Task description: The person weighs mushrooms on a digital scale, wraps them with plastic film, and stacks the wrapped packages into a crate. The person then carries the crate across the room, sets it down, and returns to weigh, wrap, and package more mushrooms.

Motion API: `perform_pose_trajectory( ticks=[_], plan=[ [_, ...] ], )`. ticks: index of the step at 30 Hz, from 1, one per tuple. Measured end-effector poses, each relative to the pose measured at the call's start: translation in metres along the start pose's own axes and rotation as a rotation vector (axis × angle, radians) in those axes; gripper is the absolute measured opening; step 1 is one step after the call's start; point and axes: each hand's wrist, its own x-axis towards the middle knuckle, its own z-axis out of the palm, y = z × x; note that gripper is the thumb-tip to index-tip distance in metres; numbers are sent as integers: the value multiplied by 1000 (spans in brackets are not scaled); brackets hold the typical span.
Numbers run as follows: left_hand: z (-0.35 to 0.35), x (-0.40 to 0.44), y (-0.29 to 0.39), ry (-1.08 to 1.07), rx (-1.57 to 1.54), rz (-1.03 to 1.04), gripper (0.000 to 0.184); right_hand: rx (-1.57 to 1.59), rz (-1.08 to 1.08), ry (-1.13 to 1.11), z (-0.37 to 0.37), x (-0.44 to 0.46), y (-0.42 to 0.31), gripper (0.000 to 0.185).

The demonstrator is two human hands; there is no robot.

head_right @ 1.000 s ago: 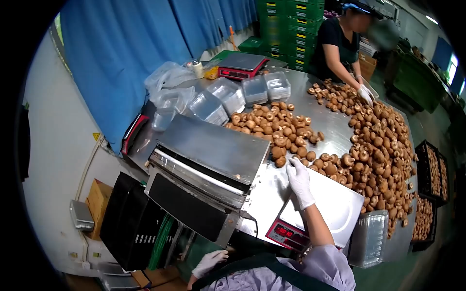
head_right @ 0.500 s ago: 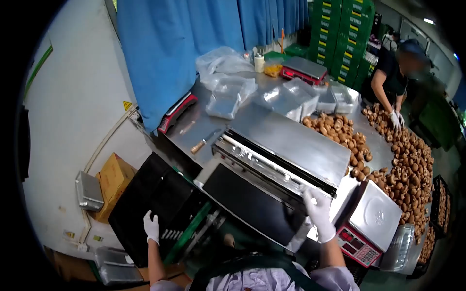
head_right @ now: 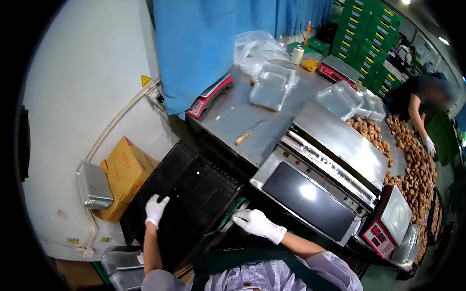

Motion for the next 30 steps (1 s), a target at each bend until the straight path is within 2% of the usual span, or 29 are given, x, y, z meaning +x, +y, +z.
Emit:
perform_pose_trajectory(
  ticks=[2,3,4,5,7,9,10,11,13,15,16,17,19,20,21,23,25,27,29,30],
  plan=[
    [-59,21,20,60,4,-85,47,-44,-97,-70,13,39,-7,28],
    [-70,40,8,120,-40,-92,42,-3,-84,-113,21,61,-12,28],
    [-73,58,-5,256,-58,-4,37,27,-76,-141,36,85,-12,28],
    [-79,77,-12,339,143,96,34,-19,-112,-165,51,111,-13,28],
    [-85,114,-18,323,440,-55,40,-89,-237,-149,88,157,-19,25],
    [-95,137,-19,250,454,-130,44,-255,-369,-165,123,192,-25,29],
    [-96,143,-22,255,452,-138,44,-364,-473,-170,149,208,-13,38],
    [-95,146,-26,213,432,-116,45,-508,-505,-190,170,216,-6,43],
    [-97,142,-29,166,379,-89,46,-586,-446,-370,193,223,5,47],
    [-97,133,-25,239,375,-21,47,-721,-387,-463,195,215,3,51],
    [-101,126,-20,203,324,-23,50,-725,-523,-296,202,210,18,53],
    [-99,120,-24,203,322,-29,50,-727,-526,-302,200,208,14,53],
    [-98,109,-34,329,233,274,54,-756,-442,-368,181,205,-16,52],
    [-109,94,-23,224,143,229,55,-781,-561,-262,163,197,-33,50],
    [-117,79,-11,305,179,326,49,-667,-621,-239,141,186,-50,45],
    [-130,43,2,176,-42,441,41,-474,-681,-225,95,155,-82,36],
    [-114,6,-3,54,-42,476,37,-410,-683,-357,60,118,-99,35],
    [-92,-34,-16,-116,22,461,41,-418,-669,-586,39,92,-97,37],
    [-64,-64,-28,-317,143,395,48,-525,-569,-573,35,93,-98,43],
    [-52,-73,-32,-456,176,360,55,-524,-525,-732,33,109,-106,47]
  ],
)
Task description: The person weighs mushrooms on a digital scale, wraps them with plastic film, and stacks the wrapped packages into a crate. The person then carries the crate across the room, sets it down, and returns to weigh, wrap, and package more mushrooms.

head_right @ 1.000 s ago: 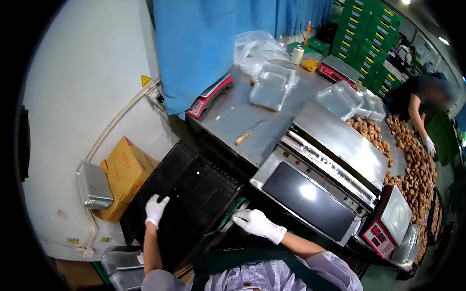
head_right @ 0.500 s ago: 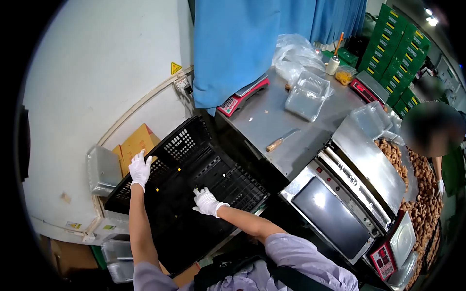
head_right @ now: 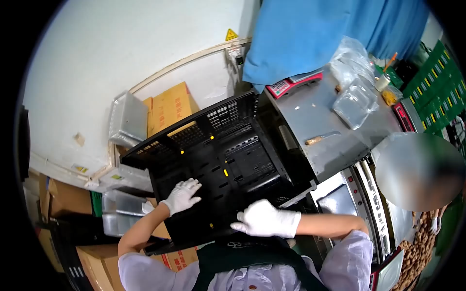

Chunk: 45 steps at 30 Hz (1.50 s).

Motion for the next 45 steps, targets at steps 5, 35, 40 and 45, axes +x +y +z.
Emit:
perform_pose_trajectory(
  ticks=[5,35,40,45],
  plan=[
    [49,-11,18,-226,141,159,68,128,342,-540,-17,113,69,58],
    [-77,-130,-65,-38,313,-476,47,-201,897,315,-93,9,159,49],
    [-63,-122,-63,-117,323,-540,48,-188,861,463,-86,0,142,49],
    [-93,-72,-18,153,17,-384,34,80,840,666,-67,-81,102,39]
  ],
)
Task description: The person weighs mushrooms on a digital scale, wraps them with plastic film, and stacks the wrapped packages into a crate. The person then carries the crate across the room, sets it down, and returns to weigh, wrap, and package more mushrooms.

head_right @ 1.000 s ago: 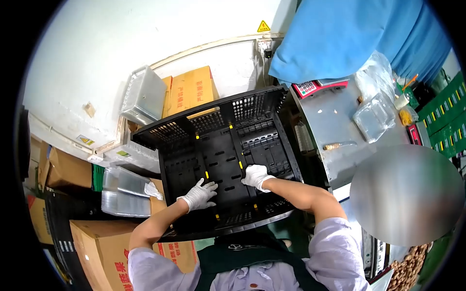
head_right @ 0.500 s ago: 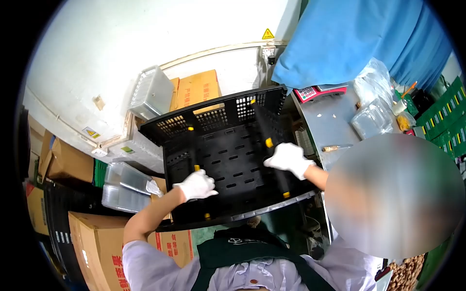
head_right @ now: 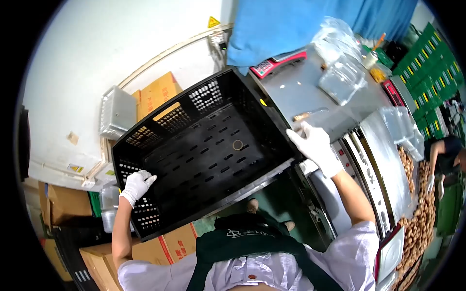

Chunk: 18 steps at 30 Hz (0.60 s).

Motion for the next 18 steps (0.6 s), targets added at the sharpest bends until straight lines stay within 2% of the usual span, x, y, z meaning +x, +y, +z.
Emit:
perform_pose_trajectory(
  ticks=[4,7,10,12,15,16,18],
  plan=[
    [-14,51,75,19,-184,319,28,274,224,-26,-18,-92,46,28],
    [1,104,130,-109,-197,367,28,487,463,79,-18,-170,60,21],
    [64,153,171,-254,-231,384,34,614,649,160,-15,-239,68,20],
    [116,178,188,-227,-111,459,38,656,766,232,-9,-279,67,21],
    [160,203,207,-269,-146,401,34,693,877,333,-2,-325,60,21],
    [177,214,203,-183,-192,413,29,700,904,368,0,-337,57,21],
    [201,232,192,-145,-345,390,25,695,945,387,5,-356,53,23]
  ],
)
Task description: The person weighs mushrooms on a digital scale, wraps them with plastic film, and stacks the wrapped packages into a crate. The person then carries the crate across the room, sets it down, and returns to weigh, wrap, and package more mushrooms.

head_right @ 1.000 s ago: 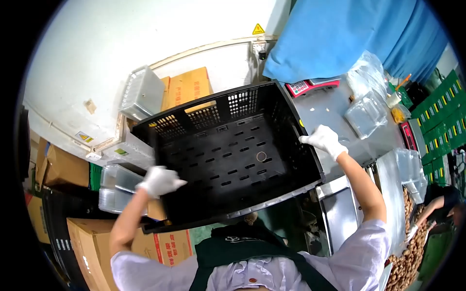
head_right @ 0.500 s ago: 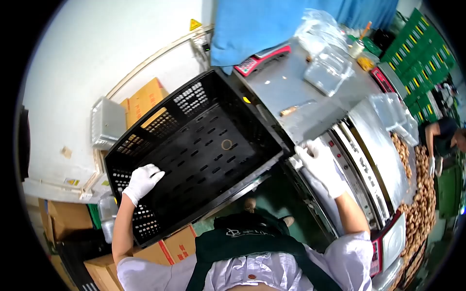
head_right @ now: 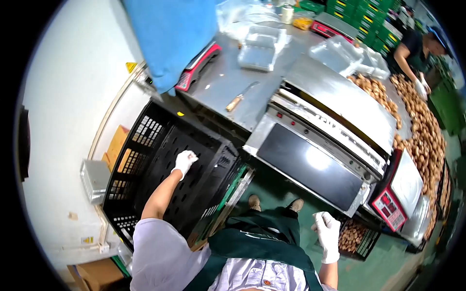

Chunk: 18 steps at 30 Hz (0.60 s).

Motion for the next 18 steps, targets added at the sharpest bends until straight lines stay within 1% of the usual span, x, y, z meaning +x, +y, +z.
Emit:
perform_pose_trajectory(
  ticks=[2,4,5,6,7,8,9,10,11,12,13,14,16,18],
  plan=[
    [-1,-1,1,36,45,68,18,34,48,14,0,-8,12,23],
    [-1,-3,6,68,139,116,13,-2,8,3,-1,-16,13,23],
    [-7,-4,18,32,198,130,11,-42,22,-18,-2,-19,9,24],
    [-3,4,6,-8,238,173,14,4,22,-39,-1,-18,23,23],
    [-4,10,6,-60,329,161,20,-42,-67,-37,-2,-19,24,22],
    [-3,22,-9,-140,483,277,25,-90,-144,-56,-6,-20,24,20],
    [-7,17,14,-95,424,64,26,-155,-252,-68,-10,-20,30,19],
    [-5,23,6,-86,342,-75,27,-275,-391,-45,-15,-19,40,20],
    [4,47,-47,-66,202,-172,26,-258,-271,-38,-17,-18,44,23],
    [-18,32,-19,-63,506,45,24,-255,-257,-50,-25,-18,49,30],
    [-37,15,19,17,631,57,17,-258,-226,-64,-35,-19,50,31],
    [-41,20,5,155,668,66,9,-262,-196,-89,-46,-20,53,32],
    [-68,28,6,142,490,50,14,-276,-197,-76,-69,-22,63,34],
    [-87,15,48,311,-22,-98,23,-331,-186,-92,-93,-22,78,38]
  ],
)
